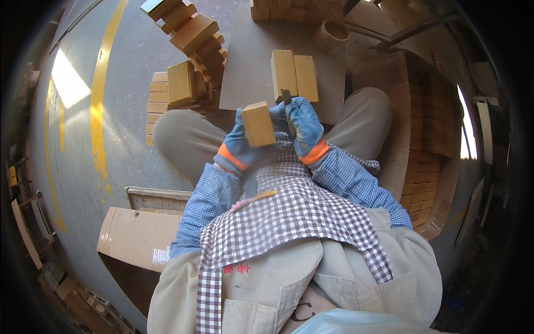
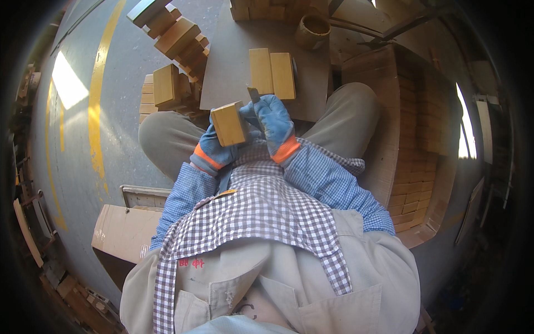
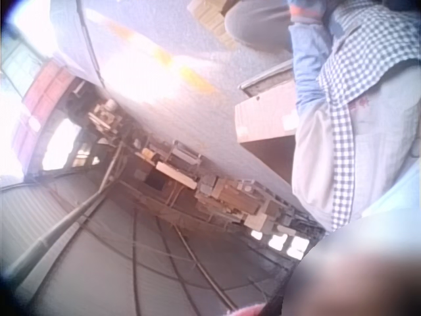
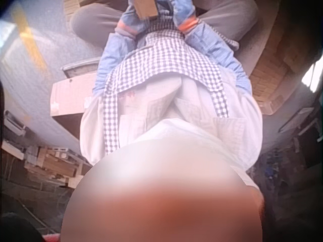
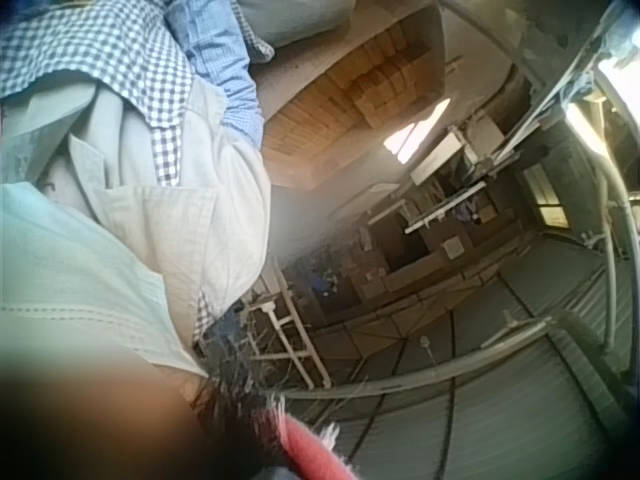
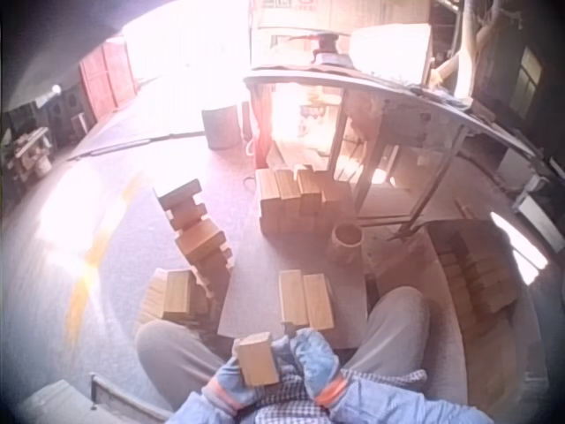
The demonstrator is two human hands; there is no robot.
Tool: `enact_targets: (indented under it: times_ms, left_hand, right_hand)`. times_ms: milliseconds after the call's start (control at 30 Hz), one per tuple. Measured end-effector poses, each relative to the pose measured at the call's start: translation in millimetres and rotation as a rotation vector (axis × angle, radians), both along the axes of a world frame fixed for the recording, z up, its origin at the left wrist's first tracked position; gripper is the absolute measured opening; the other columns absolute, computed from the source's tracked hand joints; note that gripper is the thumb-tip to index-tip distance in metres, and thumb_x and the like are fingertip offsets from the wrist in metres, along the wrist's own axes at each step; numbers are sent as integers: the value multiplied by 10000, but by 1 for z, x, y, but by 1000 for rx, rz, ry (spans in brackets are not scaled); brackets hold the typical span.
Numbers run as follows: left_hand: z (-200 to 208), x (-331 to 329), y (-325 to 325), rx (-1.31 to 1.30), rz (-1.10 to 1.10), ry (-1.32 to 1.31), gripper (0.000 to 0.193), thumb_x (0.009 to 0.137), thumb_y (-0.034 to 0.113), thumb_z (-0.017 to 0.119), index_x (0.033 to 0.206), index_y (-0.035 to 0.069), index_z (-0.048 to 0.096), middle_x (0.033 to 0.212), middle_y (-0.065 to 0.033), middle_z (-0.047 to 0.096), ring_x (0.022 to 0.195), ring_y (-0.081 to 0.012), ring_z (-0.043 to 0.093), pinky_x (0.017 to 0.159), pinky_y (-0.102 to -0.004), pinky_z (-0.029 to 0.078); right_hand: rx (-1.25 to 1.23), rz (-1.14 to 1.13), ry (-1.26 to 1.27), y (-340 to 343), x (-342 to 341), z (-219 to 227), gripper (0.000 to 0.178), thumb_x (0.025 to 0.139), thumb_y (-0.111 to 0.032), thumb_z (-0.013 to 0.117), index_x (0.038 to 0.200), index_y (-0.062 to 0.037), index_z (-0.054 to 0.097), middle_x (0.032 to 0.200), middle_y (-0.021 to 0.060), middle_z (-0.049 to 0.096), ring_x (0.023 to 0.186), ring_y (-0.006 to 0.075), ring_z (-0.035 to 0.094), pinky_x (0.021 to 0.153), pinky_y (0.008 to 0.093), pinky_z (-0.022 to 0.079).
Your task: The person sits on the floor and uses a small knife to shave thin layers off the edges of small wooden blocks. They repeatedly pick up blocks, shave them, and place them back into a stack.
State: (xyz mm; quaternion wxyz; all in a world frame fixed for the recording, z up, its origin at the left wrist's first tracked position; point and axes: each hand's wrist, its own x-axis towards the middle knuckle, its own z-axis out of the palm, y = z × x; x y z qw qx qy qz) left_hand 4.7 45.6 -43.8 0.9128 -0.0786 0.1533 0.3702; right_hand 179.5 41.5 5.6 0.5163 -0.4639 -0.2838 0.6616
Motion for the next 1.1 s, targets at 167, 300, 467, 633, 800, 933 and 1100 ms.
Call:
enact_targets:
  times_ms: [167,300,467,633,800,933,1100]
  left_hand:
    - [-2,-1,5,193,91,233,701,823,409,703,1385,106,415,1324,-143,507,1164,-304,528,1011,-489,433]
    - [1,-2,5,201,79,152,695,830,365,709,1397,105,401,1347,-156,493,1160,-332,537,993,-508,440]
    - [1,-1,2,129,79,116,684,843,389,688,1384,78,410,1316,-166,514,1145,-349,539,979,-533,436]
    - [-11,-3,4,125,62,52,659,857,395,671,1377,76,423,1300,-166,527,1137,-339,544,989,-527,426]
    - [-15,-4,3,90,52,76,654,869,414,652,1383,81,420,1322,-159,512,1165,-326,527,1003,-509,418]
    - [-11,1,4,105,37,-66,585,916,424,569,1395,120,424,1335,-161,511,1182,-334,529,1012,-540,423]
    - [-10,2,5,109,18,-61,658,877,495,590,1395,125,424,1321,-161,519,1170,-346,535,1010,-560,418]
  right_hand:
    - [59,7,14,0,2,-1,204,1008,-209,434,1056,-34,526,1014,122,655,958,215,655,902,347,513]
    - [37,46,-24,-1,3,0,241,1024,-250,401,1071,-45,518,1072,135,648,997,231,653,913,358,514]
    - [48,49,-4,0,2,-2,252,1026,-261,395,1068,-44,514,1080,146,647,1002,237,652,918,360,513]
    - [47,43,-24,1,2,-6,243,1024,-256,406,1052,-40,514,1078,151,647,998,236,653,920,356,512]
    - [34,41,-35,-1,2,-5,234,1023,-244,407,1048,-38,514,1061,148,650,983,226,657,920,352,511]
    - [-36,19,-12,-2,1,-2,234,1022,-246,409,1045,-40,520,1050,143,654,975,220,661,915,351,516]
    - [-58,21,-58,-1,1,0,236,1020,-247,412,1061,-44,526,1048,132,657,976,220,663,891,346,530]
